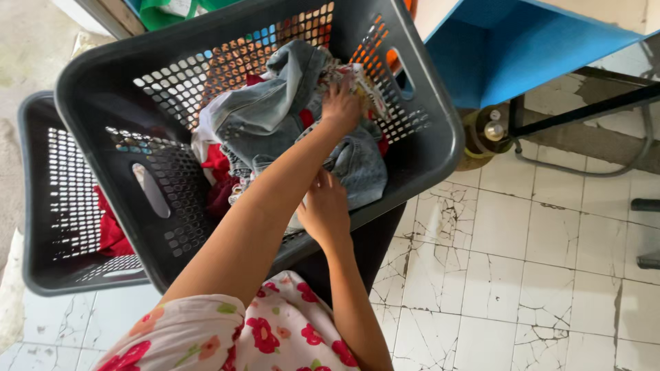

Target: The person sorts through a black plastic basket filled with clothes, unfolding and handling individual items of clothing by hand before placing them back into the laundry baskets.

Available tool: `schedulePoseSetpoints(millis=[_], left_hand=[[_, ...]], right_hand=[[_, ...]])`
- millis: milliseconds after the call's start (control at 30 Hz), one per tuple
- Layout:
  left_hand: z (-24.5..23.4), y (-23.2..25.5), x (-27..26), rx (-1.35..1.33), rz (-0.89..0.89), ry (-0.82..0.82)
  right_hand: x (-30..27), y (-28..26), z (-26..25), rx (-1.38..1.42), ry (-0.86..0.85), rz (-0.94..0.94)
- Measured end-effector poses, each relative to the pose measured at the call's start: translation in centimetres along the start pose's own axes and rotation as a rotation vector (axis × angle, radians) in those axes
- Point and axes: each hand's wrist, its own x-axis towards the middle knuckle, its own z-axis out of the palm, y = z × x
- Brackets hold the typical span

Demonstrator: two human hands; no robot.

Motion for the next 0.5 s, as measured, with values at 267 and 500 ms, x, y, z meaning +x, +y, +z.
schedulePoseSetpoints(millis=[267,500], left_hand=[[-0.1,-2.8,1.5,-0.379,-0.057,0.195],[-5.6,-6.5,0.0,-1.532,-0.216,-0.01]], right_hand=[[0.3,-0.7,-1.6,0.163,0.039,0.018],[0.4,-0.3,-1.3,0.155,0.082,-0.012]])
